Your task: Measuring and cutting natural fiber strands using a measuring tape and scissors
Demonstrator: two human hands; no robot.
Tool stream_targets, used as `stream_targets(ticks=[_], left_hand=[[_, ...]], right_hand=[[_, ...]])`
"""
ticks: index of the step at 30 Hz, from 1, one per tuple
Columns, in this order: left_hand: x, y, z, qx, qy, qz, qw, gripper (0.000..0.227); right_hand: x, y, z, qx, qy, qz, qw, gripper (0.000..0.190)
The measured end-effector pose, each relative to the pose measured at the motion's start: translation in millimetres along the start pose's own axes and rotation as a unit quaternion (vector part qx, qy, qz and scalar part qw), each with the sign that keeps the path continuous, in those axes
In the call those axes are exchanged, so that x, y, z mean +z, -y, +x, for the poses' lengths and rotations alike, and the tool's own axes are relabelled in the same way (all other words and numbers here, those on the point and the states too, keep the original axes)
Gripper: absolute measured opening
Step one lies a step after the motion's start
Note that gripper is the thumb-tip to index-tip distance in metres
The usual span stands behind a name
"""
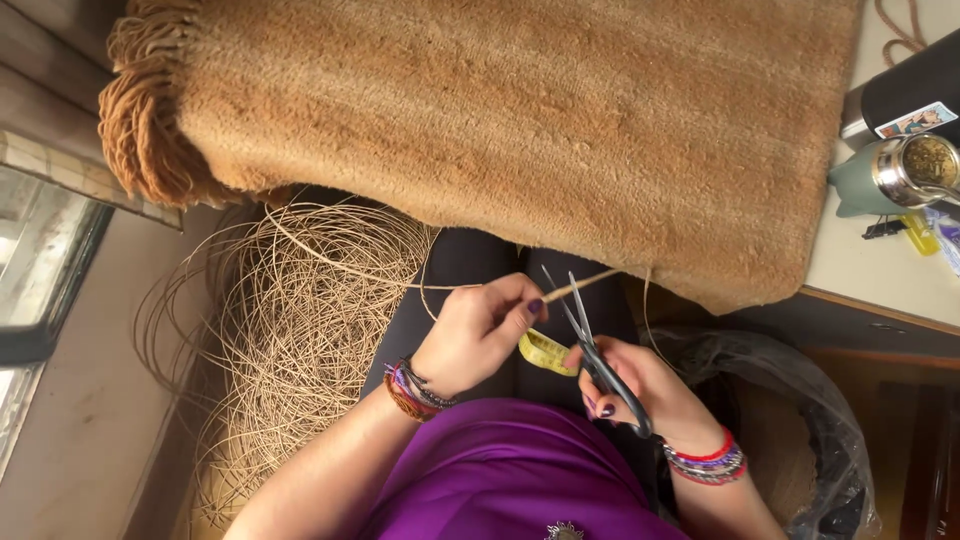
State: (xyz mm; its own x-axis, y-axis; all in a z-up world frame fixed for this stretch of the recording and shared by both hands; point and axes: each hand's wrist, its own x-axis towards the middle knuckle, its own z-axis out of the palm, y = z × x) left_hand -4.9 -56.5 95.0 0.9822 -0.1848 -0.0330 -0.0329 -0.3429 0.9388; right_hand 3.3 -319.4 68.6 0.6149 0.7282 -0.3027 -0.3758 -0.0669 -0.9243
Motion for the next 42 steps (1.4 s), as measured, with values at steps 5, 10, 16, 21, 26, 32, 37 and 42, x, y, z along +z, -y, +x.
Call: stream_targets(ticks=[5,10,16,21,26,32,37,42], left_hand=[[0,-18,-15,-0.016,0.007,-0.099,0.995,0.013],[-5,-25,-24,-0.023,0.009,-0.113,0.993,0.015],[-13,-6,-19,0.101,0.052,-0.148,0.982,0.018],[-12,7,-18,0.222,0.192,-0.331,0.897,0.031],[-4,20,-16,0.22,0.161,-0.377,0.885,0.029],[-6,44,-5,0.186,0.097,-0.342,0.916,0.028],[-2,54,-3,0.166,0.095,-0.313,0.93,0.026],[-1,40,-5,0.167,0.11,-0.313,0.928,0.026]], right_hand=[[15,-7,11,-0.041,-0.061,-0.037,0.997,0.054],[26,-6,14,-0.025,-0.096,-0.116,0.988,0.047],[29,1,9,-0.049,-0.076,-0.095,0.991,0.029],[39,19,6,-0.042,0.001,0.039,0.998,0.029],[33,17,11,-0.047,0.012,0.041,0.998,0.025],[12,15,20,-0.02,-0.102,-0.005,0.995,0.028],[-18,80,55,0.048,-0.251,-0.429,0.867,0.067],[-87,47,87,-0.003,-0.312,-0.708,0.634,0.035]])
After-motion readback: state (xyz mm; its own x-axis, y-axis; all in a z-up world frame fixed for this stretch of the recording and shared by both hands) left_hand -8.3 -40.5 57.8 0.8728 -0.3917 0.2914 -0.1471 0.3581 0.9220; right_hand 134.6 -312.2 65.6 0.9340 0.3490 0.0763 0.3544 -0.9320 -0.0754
